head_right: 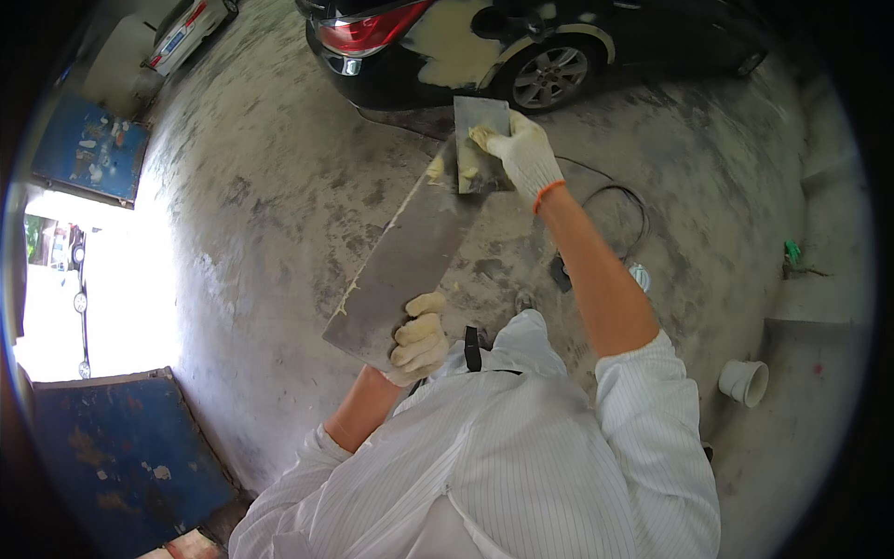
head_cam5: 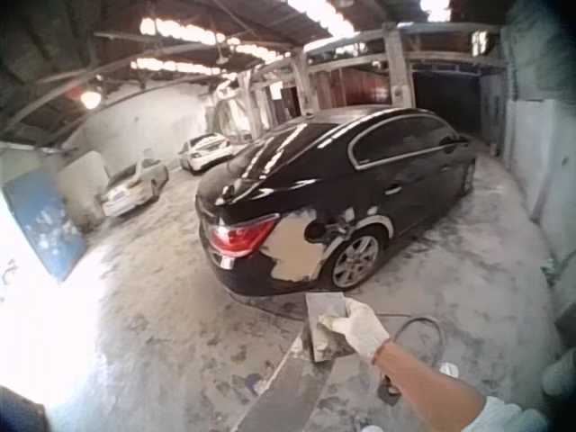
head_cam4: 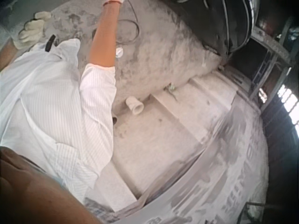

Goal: The person kneels beside a black car and uses a small putty knife to spread beige body filler along the rear wheel arch and bumper area. They repeatedly transfer filler from a larger metal mixing board to the small knife and smooth the material onto the curved surface.

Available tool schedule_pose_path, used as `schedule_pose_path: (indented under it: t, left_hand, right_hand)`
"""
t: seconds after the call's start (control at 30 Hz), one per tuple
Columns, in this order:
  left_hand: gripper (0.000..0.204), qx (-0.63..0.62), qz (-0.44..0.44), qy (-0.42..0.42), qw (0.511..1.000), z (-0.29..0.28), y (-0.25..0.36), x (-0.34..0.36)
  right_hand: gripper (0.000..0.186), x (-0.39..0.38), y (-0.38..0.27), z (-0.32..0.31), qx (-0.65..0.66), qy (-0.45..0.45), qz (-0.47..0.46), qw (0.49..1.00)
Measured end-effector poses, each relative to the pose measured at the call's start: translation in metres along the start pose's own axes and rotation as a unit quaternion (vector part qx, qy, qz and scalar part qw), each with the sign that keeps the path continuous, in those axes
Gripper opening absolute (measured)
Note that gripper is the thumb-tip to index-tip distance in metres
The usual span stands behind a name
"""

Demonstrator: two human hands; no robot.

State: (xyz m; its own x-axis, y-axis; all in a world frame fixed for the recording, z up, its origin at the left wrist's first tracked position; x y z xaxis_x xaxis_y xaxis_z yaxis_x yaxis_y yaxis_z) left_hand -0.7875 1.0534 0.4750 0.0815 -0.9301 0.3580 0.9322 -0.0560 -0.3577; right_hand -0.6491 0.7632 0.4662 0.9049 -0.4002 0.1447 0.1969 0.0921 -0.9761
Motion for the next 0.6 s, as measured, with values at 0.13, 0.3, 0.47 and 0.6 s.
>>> schedule_pose_path:
  t: [0.13,0.3,0.47,0.6]
  left_hand:
    - [0.027,-0.049,-0.069,0.005,0.996,-0.004,-0.018,0.005]
    - [0.03,-0.074,-0.013,0.051,0.996,0.002,-0.01,0.009]
    - [0.024,-0.043,-0.082,0.022,0.995,0.021,-0.037,0.007]
    - [0.029,-0.081,-0.021,0.081,0.993,0.013,-0.032,0.011]
  right_hand:
    - [0.052,-0.019,-0.027,0.026,-0.17,-0.004,0.011,0.985]
    - [0.058,-0.085,-0.09,0.115,-0.314,-0.24,-0.172,0.903]
    - [0.036,-0.044,-0.088,0.017,-0.031,0.066,0.002,0.997]
    - [0.056,-0.055,-0.083,0.028,-0.357,-0.061,-0.202,0.91]
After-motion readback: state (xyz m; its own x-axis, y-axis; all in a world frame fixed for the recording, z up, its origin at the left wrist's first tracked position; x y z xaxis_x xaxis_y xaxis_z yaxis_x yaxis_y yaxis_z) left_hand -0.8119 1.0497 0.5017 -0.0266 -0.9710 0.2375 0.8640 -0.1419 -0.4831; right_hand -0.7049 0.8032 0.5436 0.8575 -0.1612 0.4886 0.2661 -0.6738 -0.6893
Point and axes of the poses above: each hand's wrist, its own x-axis towards the middle knuckle, its own z-axis out of the palm, y = z × x, the point moved 7 cm from there along x, towards the middle knuckle, and after that the axes turned 10 degrees about -z, right-handed, at the moved point
